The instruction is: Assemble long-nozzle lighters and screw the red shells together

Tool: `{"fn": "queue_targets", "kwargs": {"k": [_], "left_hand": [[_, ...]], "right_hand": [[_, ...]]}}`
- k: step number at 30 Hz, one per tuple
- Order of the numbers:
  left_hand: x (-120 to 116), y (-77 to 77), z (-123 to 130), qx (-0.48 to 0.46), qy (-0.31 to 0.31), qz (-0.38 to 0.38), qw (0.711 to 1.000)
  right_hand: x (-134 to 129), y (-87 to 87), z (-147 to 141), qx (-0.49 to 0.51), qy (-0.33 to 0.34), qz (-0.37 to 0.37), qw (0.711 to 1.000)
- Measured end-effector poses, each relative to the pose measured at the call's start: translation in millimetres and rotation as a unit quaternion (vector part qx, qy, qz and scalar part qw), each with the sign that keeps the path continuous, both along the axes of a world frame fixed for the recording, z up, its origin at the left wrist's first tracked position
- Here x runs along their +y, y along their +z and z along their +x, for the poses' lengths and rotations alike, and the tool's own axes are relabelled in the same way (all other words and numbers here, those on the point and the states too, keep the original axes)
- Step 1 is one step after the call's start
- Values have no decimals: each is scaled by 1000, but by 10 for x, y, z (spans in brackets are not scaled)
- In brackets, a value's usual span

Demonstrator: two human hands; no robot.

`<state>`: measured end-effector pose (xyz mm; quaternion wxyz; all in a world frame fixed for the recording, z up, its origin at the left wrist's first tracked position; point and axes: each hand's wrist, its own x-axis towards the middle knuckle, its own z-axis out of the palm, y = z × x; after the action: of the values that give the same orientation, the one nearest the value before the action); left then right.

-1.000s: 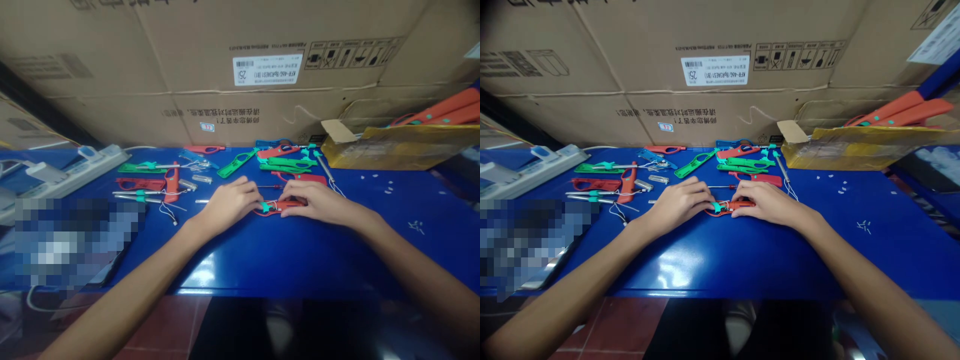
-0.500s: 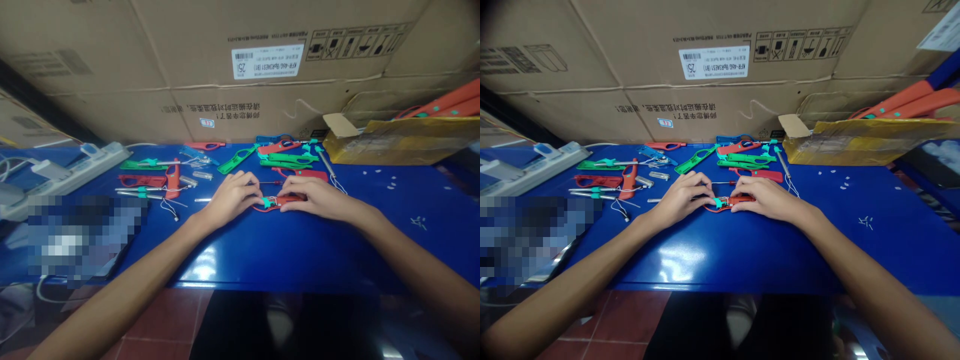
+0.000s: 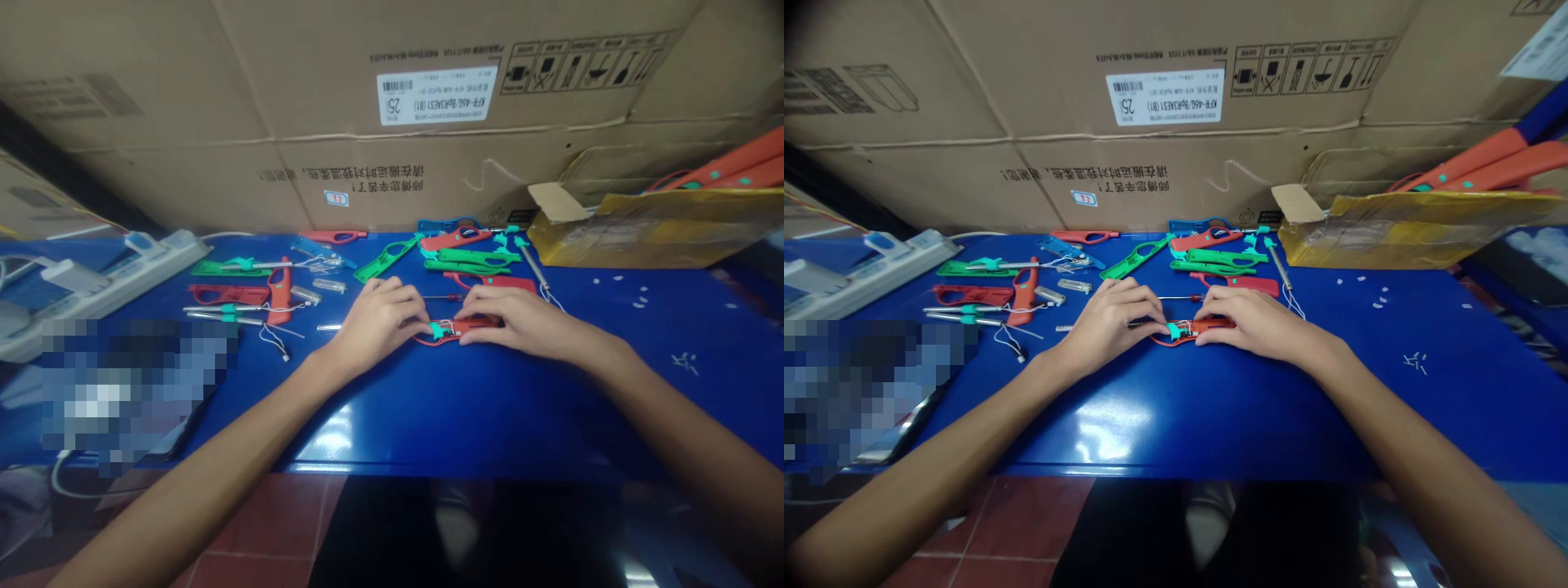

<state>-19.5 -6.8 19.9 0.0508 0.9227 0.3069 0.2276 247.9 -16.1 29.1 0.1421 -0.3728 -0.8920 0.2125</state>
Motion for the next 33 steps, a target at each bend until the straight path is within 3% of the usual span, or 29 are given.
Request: {"fn": "queue_targets", "kwargs": {"k": [11, 25, 33], "left_hand": [[34, 8, -58, 0, -35, -61, 998], [15, 78, -101, 42, -57, -39, 997], [18, 51, -73, 28, -58, -52, 997]], "right_hand": [[-81, 53, -86, 14, -6, 12, 1000], [-65, -27, -161, 41, 0, 42, 998], [-81, -75, -203, -21, -21, 82, 996]]}}
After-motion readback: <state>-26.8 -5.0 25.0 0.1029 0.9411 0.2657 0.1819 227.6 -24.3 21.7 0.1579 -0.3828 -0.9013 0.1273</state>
